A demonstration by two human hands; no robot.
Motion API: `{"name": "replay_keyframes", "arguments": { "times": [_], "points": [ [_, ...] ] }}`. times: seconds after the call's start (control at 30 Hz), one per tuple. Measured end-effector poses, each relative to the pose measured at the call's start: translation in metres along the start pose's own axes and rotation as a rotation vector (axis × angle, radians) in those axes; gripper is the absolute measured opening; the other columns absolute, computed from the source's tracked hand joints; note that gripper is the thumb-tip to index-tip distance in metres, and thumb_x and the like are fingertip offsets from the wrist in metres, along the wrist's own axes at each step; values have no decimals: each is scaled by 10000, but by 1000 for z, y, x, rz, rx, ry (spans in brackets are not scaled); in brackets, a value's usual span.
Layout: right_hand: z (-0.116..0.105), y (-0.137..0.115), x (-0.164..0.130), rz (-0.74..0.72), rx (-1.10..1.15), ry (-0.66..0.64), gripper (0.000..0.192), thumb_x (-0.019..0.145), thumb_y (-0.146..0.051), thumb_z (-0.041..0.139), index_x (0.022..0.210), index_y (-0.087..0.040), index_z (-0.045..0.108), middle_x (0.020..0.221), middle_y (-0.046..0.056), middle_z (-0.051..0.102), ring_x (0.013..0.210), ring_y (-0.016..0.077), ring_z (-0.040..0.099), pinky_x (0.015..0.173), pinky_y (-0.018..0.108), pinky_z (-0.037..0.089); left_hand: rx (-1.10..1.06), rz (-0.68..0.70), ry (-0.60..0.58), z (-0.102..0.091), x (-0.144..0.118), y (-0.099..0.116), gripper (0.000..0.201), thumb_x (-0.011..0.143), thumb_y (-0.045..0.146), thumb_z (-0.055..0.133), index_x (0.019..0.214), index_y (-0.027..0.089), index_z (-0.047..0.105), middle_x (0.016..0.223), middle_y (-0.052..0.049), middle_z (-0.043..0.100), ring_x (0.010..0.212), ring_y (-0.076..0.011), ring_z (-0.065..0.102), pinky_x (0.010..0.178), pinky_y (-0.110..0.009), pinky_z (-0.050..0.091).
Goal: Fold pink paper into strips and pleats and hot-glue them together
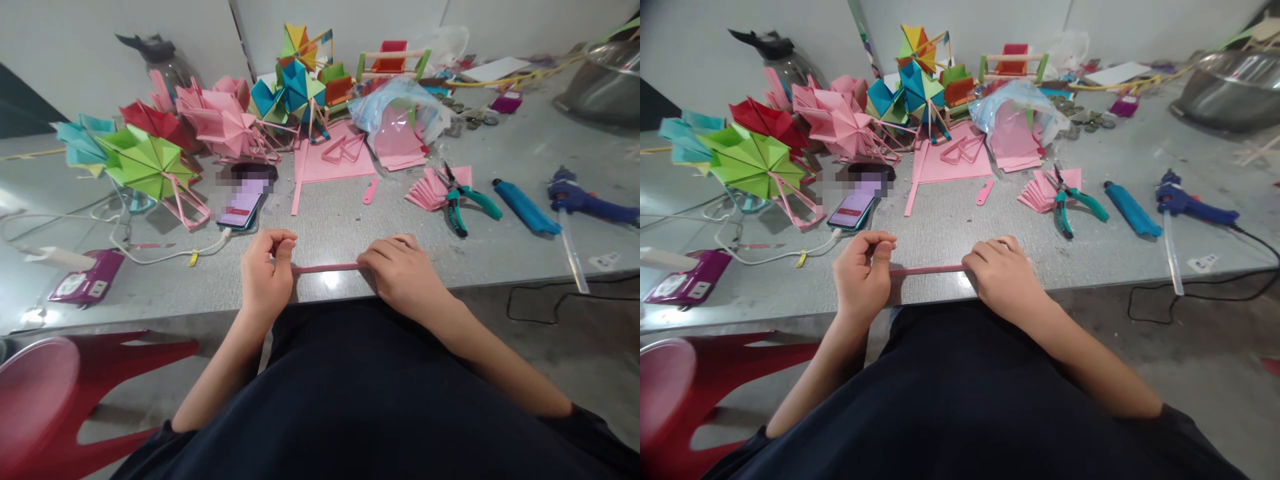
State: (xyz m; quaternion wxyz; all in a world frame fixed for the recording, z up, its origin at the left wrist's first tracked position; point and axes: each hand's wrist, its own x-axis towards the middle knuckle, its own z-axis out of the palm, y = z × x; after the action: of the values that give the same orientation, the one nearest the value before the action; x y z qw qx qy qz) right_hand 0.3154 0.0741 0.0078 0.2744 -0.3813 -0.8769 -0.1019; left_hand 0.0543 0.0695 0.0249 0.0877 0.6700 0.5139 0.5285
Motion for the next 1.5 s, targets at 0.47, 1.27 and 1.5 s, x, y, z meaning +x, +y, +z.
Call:
{"name": "replay_keyframes", "arguments": {
  "times": [0.47, 1.27, 1.5],
  "points": [
    [-1, -2, -1, 5, 16, -5, 217, 1070, -155, 584, 947, -208, 755, 900, 51, 760, 855, 219, 620, 929, 391, 374, 74, 35, -230, -4, -3, 11, 208, 1023, 247, 615, 822, 220, 661, 650, 5, 696, 571, -145, 625, 570, -277, 460],
    [-7, -1, -1, 56, 200, -26, 175, 1092, -241, 583, 962, -205, 695, 948, 86, 771, 886, 247, 656, 853, 394, 435, 91, 142, -175, -2, 0, 5, 318, 968, 172, 628, 1244, 254, 762, 1427, -118, 745, 1349, -277, 689, 1105, -475, 552],
    [-6, 1, -2, 65, 223, -33, 167, 1099, -254, 582, 981, -215, 694, 969, 85, 772, 906, 245, 667, 866, 390, 437, 147, 132, -269, -5, 1, 8, 212, 1028, 245, 523, 874, 235, 668, 887, -43, 787, 882, -234, 733, 918, -461, 515]
  ]
}}
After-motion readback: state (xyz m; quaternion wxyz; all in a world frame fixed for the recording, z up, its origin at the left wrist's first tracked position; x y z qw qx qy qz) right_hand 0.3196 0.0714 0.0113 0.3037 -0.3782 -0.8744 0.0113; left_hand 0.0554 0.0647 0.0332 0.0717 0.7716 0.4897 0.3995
